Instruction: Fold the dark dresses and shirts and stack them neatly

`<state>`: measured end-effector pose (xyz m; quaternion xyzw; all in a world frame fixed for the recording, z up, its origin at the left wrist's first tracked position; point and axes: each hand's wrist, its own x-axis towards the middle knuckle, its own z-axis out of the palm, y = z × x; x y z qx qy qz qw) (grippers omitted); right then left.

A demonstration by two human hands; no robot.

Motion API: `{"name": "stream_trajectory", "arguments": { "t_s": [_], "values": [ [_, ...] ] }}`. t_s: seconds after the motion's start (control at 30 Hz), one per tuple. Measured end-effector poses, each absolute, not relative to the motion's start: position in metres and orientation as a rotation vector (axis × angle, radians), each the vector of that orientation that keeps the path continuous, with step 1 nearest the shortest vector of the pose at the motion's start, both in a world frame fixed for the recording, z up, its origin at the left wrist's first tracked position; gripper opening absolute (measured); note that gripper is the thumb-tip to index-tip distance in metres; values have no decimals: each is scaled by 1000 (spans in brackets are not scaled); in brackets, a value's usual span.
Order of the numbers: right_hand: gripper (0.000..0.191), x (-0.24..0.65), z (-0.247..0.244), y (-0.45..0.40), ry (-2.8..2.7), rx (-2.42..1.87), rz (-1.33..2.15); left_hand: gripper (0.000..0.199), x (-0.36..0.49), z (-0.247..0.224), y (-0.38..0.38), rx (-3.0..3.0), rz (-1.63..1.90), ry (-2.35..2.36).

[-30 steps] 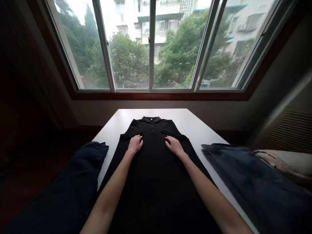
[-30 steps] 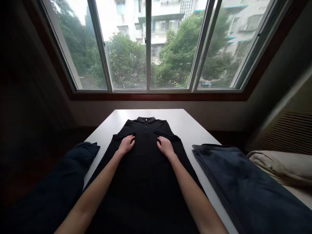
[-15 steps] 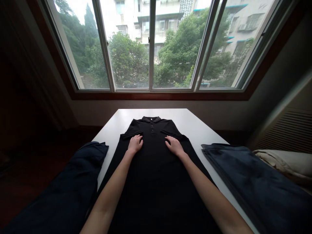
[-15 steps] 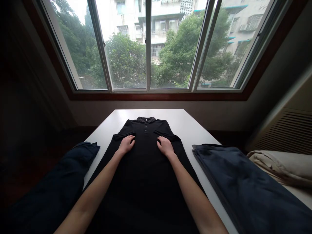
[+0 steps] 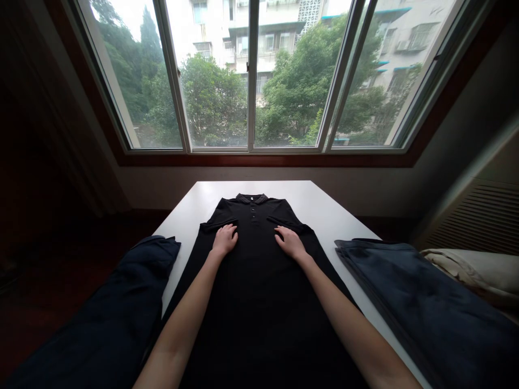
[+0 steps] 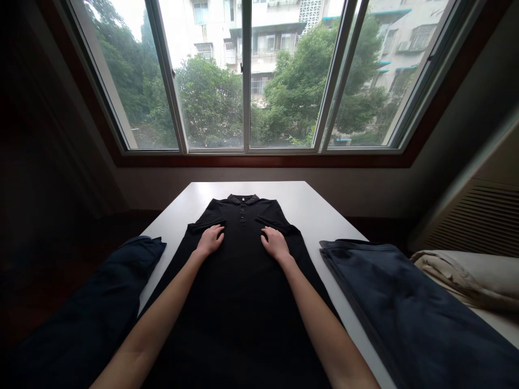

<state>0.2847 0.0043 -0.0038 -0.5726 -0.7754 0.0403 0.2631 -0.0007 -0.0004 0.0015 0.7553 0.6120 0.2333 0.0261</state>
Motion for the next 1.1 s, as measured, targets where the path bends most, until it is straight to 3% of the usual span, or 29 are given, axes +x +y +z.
{"name": "stream_trajectory", "arguments": {
  "t_s": [1.1],
  "values": [
    [36,284,-2,3,-2096,-1559,128,39,0,2,-1,2318,709,1893]
  ]
}}
